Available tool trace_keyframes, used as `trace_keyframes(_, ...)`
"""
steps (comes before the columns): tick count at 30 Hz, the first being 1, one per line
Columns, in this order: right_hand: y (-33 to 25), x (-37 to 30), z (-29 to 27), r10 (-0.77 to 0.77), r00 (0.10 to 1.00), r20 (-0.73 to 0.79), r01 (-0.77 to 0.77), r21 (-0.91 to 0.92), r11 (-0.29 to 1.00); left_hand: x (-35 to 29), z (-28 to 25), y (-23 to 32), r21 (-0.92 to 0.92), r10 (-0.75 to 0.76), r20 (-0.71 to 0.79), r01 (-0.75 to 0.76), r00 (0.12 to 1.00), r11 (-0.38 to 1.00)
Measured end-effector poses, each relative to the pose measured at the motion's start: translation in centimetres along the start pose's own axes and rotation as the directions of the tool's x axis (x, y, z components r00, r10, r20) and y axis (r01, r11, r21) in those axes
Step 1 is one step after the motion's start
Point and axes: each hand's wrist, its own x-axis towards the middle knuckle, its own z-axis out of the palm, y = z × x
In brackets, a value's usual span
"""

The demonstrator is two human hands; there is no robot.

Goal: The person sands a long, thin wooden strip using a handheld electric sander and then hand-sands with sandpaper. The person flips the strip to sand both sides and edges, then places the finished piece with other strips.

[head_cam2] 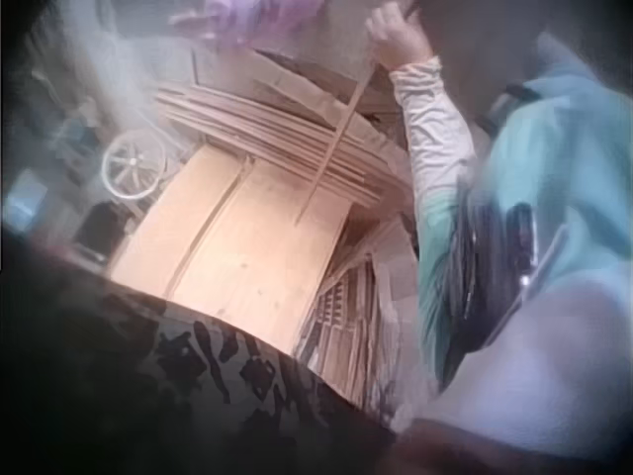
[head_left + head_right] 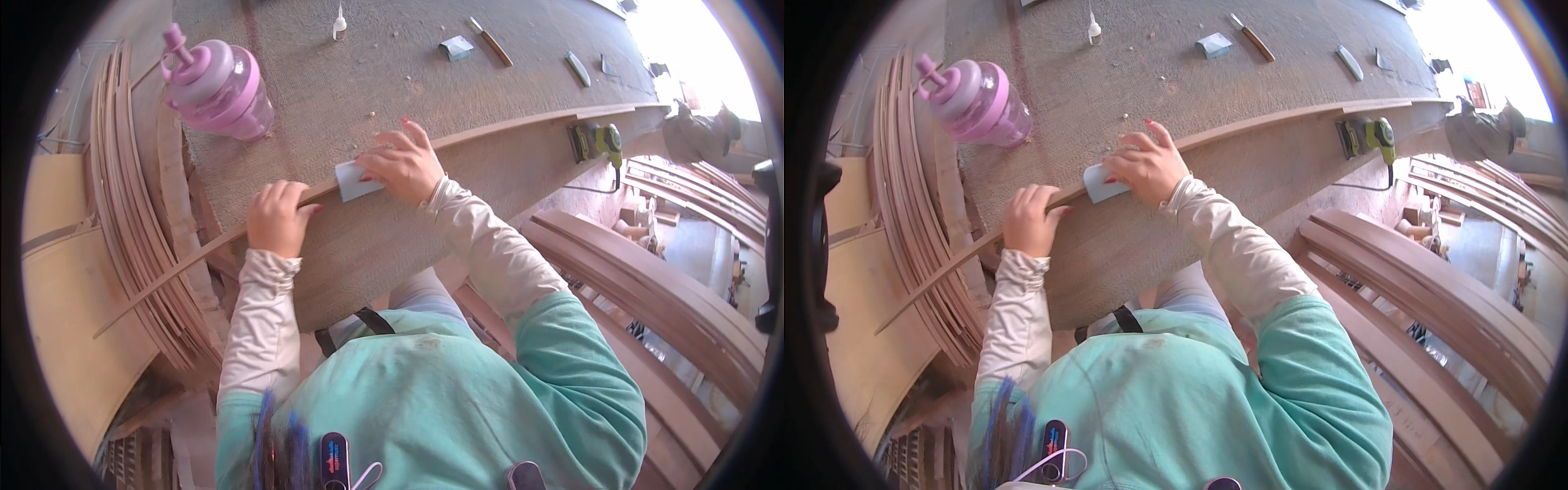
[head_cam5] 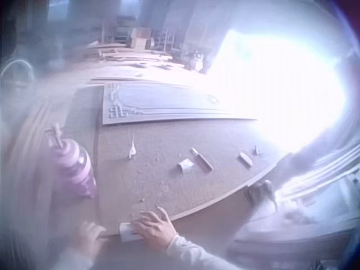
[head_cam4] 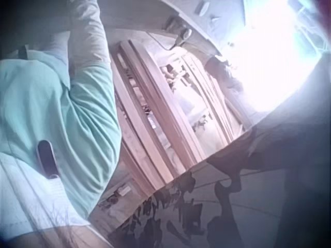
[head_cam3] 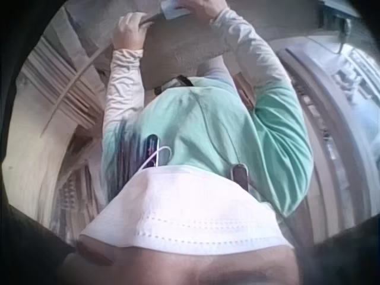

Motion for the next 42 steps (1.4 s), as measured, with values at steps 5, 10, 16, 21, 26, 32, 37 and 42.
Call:
trace_keyframes(5, 4.2, -1.2, -1.4, -0.158, 0.987, -0.044, 0.154, -0.071, 0.986, 0.5, 2.3, 0.7, 0.071, -0.028, -0.12, 0.037, 0.992, 0.997)
trace_keyframes(10, 14.0, -5.8, -6.7, -0.121, 0.993, 0.0, 0.12, -0.088, 0.989, 1.0, 1.8, 0.8, 0.066, -0.06, -0.105, 0.067, 0.993, 0.996)
trace_keyframes(16, 14.1, -6.0, -5.0, -0.1, 0.992, -0.08, 0.099, -0.022, 0.995, 1.5, 2.2, 1.2, 0.147, -0.08, -0.125, 0.098, 0.989, 0.984)
trace_keyframes(21, 7.3, -0.5, -2.8, -0.218, 0.973, 0.083, 0.217, 0.014, 0.976, 1.7, 2.1, 0.6, 0.199, -0.08, -0.085, 0.096, 0.993, 0.975)
trace_keyframes(26, 14.1, -5.1, -6.8, -0.136, 0.955, 0.264, 0.152, -0.042, 0.987, 0.4, 2.6, 0.7, 0.244, -0.056, -0.097, 0.079, 0.994, 0.966)
trace_keyframes(32, 22.7, -10.3, -11.9, 0.022, 0.952, 0.305, 0.035, -0.179, 0.983, 0.3, 2.6, 1.0, 0.236, -0.083, -0.088, 0.102, 0.993, 0.966)
trace_keyframes(37, 8.5, -2.5, -4.0, -0.173, 0.957, 0.231, 0.179, -0.005, 0.984, 0.9, 2.8, 1.2, 0.239, -0.034, -0.125, 0.064, 0.992, 0.969)
trace_keyframes(42, 12.2, -3.9, -8.3, 0.046, 0.885, 0.462, 0.026, -0.149, 0.988, -0.3, 3.2, 0.5, 0.228, -0.061, -0.134, 0.09, 0.989, 0.97)
